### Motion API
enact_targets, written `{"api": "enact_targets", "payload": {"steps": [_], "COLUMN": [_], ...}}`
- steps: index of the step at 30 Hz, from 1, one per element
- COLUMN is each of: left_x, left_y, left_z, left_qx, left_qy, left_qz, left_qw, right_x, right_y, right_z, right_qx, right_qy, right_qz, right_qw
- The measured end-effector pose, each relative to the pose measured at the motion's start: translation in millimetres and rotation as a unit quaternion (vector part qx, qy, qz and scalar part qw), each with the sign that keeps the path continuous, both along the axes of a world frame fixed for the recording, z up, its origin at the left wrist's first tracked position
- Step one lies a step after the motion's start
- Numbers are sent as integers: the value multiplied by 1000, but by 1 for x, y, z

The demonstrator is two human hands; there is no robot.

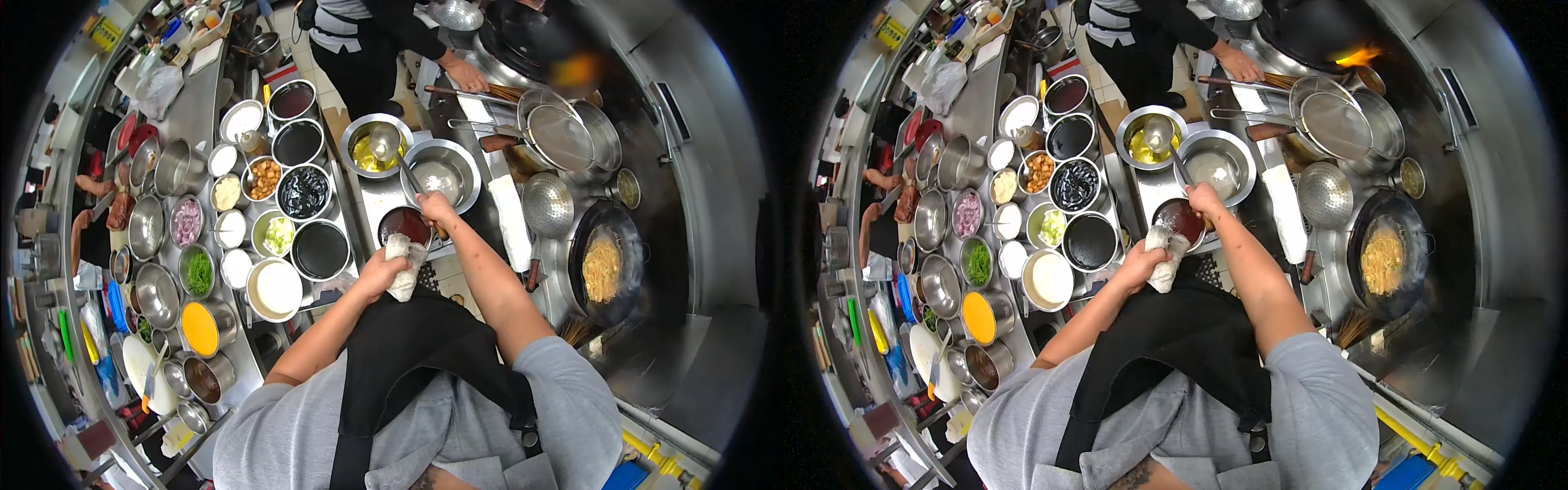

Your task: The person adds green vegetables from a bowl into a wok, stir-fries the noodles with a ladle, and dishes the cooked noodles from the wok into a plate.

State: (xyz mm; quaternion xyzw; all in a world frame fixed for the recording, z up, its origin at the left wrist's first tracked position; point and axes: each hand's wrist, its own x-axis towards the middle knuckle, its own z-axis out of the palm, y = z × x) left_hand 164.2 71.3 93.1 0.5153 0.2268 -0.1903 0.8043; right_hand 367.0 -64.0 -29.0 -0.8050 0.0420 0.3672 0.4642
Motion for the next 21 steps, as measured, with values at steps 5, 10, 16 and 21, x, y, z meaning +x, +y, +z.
{"api": "enact_targets", "payload": {"steps": [5,10,16,21], "left_x": [3,-5,-28,-53], "left_y": [-11,-22,-45,-73], "left_z": [1,7,16,32], "left_qx": [-20,-12,22,27], "left_qy": [-19,-43,-48,-33], "left_qz": [-21,-41,-21,-13], "left_qw": [999,998,998,999], "right_x": [-8,-15,-29,-69], "right_y": [-9,-13,-26,-75], "right_z": [11,26,33,72], "right_qx": [-12,-10,97,352], "right_qy": [-49,-68,26,244], "right_qz": [-8,-3,-73,-118], "right_qw": [999,998,992,896]}}
